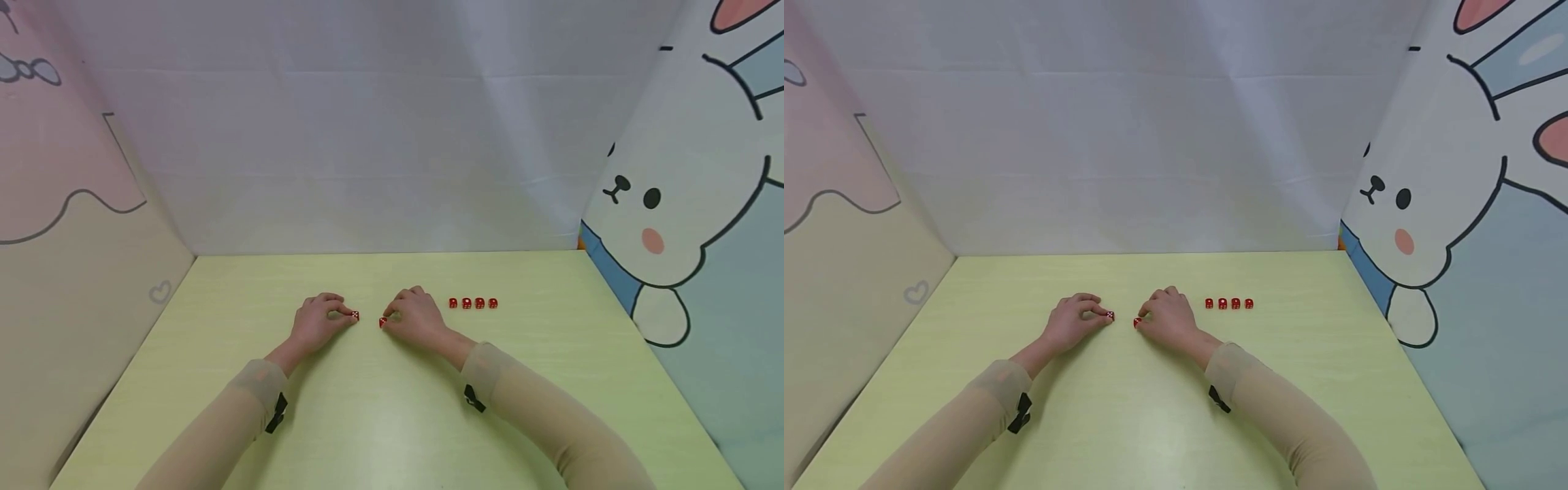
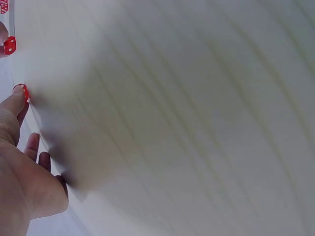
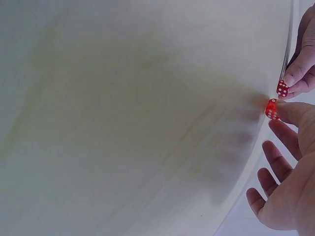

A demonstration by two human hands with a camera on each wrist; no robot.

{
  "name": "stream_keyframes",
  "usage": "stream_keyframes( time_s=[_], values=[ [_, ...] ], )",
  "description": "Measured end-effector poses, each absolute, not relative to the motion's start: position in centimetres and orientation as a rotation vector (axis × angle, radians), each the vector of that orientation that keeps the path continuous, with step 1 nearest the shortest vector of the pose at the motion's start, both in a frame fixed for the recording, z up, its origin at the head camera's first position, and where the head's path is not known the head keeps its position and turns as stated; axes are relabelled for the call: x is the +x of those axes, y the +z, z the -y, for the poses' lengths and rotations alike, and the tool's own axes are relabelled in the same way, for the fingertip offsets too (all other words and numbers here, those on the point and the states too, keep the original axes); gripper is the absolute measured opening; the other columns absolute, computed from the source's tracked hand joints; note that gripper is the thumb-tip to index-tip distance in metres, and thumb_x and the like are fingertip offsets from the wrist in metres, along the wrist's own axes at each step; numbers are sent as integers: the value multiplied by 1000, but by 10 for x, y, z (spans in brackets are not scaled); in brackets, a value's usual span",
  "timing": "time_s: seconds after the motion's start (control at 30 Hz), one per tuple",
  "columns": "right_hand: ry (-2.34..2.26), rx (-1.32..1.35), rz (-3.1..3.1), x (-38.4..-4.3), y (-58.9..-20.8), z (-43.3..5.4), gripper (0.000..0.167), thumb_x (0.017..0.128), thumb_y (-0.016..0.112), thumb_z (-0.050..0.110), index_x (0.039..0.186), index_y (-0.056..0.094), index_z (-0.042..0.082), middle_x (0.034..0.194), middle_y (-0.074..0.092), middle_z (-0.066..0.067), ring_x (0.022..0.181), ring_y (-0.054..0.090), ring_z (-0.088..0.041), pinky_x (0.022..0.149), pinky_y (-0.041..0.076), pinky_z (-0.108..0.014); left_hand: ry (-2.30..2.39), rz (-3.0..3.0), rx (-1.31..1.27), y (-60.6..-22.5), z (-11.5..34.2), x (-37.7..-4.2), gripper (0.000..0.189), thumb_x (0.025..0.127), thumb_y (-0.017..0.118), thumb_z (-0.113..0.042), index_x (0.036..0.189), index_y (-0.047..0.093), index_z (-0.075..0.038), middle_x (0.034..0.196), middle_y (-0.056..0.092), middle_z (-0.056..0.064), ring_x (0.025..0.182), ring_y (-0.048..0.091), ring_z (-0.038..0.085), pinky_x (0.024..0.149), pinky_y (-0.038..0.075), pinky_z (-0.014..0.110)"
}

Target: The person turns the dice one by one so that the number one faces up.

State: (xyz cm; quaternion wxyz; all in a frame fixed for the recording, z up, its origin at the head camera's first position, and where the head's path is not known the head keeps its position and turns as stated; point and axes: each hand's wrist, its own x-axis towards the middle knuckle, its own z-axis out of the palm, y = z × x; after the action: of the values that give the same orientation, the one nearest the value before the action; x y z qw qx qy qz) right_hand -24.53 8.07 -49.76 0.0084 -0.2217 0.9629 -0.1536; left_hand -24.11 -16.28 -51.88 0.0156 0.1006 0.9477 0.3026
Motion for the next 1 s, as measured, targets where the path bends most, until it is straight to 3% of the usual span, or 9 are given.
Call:
stream_keyframes(
  time_s=[0.3,0.6,1.0],
  values=[
    [-488,-696,-3023,-245,-496,-83,11,92,76,34,97,82,27,111,67,2,116,52,-26,98,44,-45,950,-2944,313,-520,163,-243,24,93,75,-42,104,80,-21,140,59,6,132,45,43,106,33,63],
    [-679,-613,-3012,-238,-482,-106,12,94,75,36,103,81,30,114,67,3,122,49,-27,103,41,-46,944,-2939,314,-518,163,-242,23,94,75,-41,105,80,-21,141,59,7,132,44,44,106,32,64],
    [-924,-619,-2988,-214,-457,-148,10,93,77,32,101,82,30,110,66,5,120,48,-24,96,44,-46,932,-2947,310,-515,164,-241,23,93,76,-41,103,80,-20,140,59,7,132,45,44,106,33,63]
  ],
)
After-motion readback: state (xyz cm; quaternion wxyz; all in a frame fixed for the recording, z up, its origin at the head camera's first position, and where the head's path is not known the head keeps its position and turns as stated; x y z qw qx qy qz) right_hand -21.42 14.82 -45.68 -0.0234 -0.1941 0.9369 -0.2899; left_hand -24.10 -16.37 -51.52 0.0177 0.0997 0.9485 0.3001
